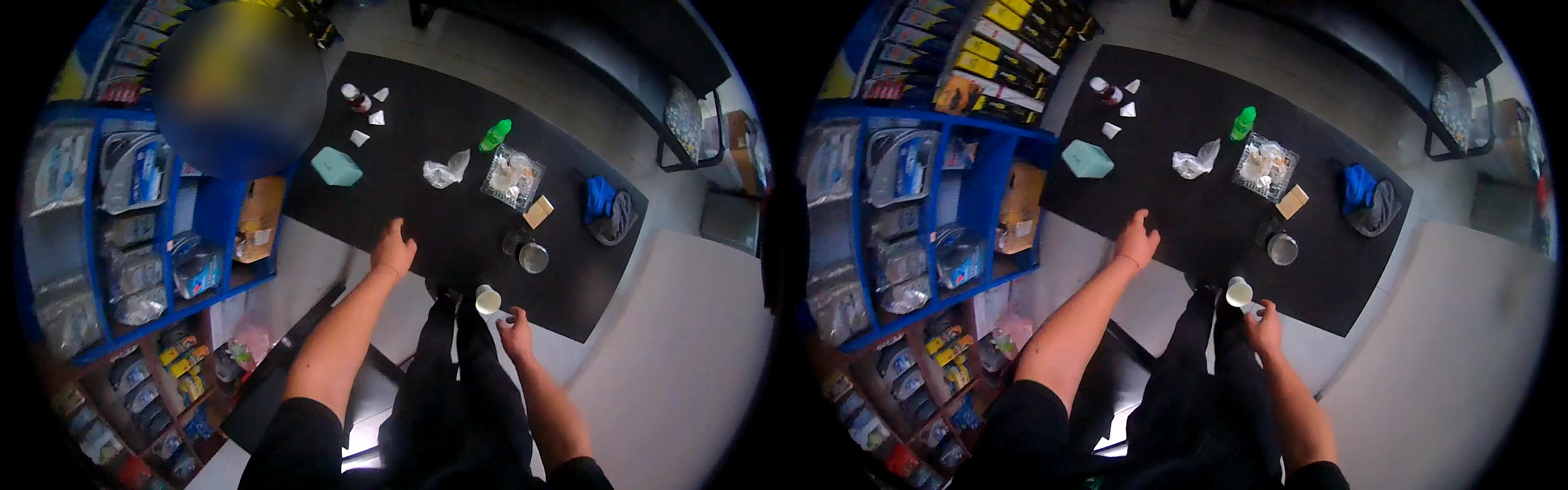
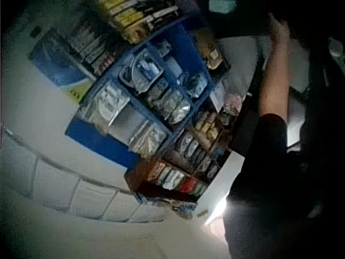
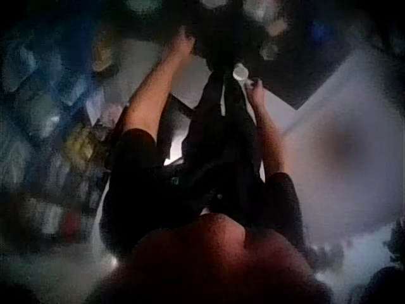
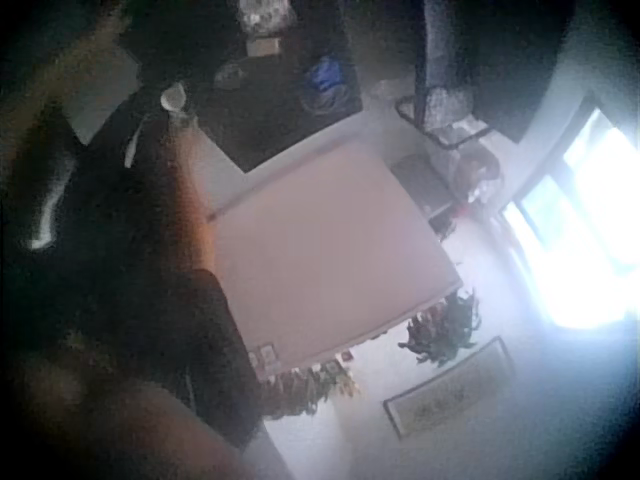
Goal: The person picks up plastic bottles and food containers from a table and discards them into a bucket in a garage bay. The person then returns to tidy the table and counter, emptying a trash bag into the bucket.
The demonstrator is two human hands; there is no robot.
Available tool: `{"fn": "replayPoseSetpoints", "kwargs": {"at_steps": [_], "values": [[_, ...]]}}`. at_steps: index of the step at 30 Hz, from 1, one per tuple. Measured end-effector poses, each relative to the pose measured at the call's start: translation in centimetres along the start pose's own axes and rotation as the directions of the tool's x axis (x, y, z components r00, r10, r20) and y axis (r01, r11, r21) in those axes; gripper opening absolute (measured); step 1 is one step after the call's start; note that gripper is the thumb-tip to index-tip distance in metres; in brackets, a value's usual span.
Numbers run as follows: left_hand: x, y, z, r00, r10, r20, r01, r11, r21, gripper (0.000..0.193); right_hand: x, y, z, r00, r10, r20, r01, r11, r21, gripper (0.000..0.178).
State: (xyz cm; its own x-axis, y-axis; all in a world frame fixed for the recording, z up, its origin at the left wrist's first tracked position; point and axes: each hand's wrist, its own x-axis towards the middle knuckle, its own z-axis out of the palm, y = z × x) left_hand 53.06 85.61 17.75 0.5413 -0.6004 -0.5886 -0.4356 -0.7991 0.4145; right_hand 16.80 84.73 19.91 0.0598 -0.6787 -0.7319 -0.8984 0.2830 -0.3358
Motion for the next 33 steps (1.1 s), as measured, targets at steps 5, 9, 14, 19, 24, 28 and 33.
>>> {"fn": "replayPoseSetpoints", "kwargs": {"at_steps": [5,9,14,19,24,28,33], "values": [[7.7,6.4,2.4,0.997,0.002,-0.078,-0.003,1.0,-0.019,0.084,0.0,-2.6,1.9,0.998,-0.027,-0.059,0.023,0.997,-0.073,0.076],[13.3,10.3,5.7,0.986,-0.111,-0.125,0.102,0.992,-0.073,0.093,1.5,-1.4,3.7,0.989,0.117,-0.089,-0.108,0.989,0.1,0.074],[17.3,11.5,8.1,0.979,-0.057,-0.194,0.078,0.992,0.1,0.05,1.1,2.6,1.6,0.966,0.242,-0.085,-0.205,0.927,0.315,0.06],[14.7,11.5,9.4,0.93,0.285,-0.234,-0.277,0.959,0.068,0.027,3.2,9.2,-1.1,0.893,0.438,-0.104,-0.318,0.777,0.543,0.049],[13.5,18.4,11.6,0.925,0.359,-0.122,-0.347,0.932,0.108,0.047,8.5,7.4,-5.7,0.935,0.317,-0.16,-0.142,0.747,0.65,0.037],[15.6,19.9,13.2,0.96,0.279,0.0,-0.267,0.919,0.29,0.062,17.4,1.1,-10.8,0.932,0.053,-0.358,0.158,0.83,0.534,0.025],[15.8,20.8,12.8,0.988,0.109,-0.11,-0.081,0.969,0.233,0.072,27.0,-7.4,-13.3,0.972,-0.192,-0.132,0.228,0.901,0.368,0.035]]}}
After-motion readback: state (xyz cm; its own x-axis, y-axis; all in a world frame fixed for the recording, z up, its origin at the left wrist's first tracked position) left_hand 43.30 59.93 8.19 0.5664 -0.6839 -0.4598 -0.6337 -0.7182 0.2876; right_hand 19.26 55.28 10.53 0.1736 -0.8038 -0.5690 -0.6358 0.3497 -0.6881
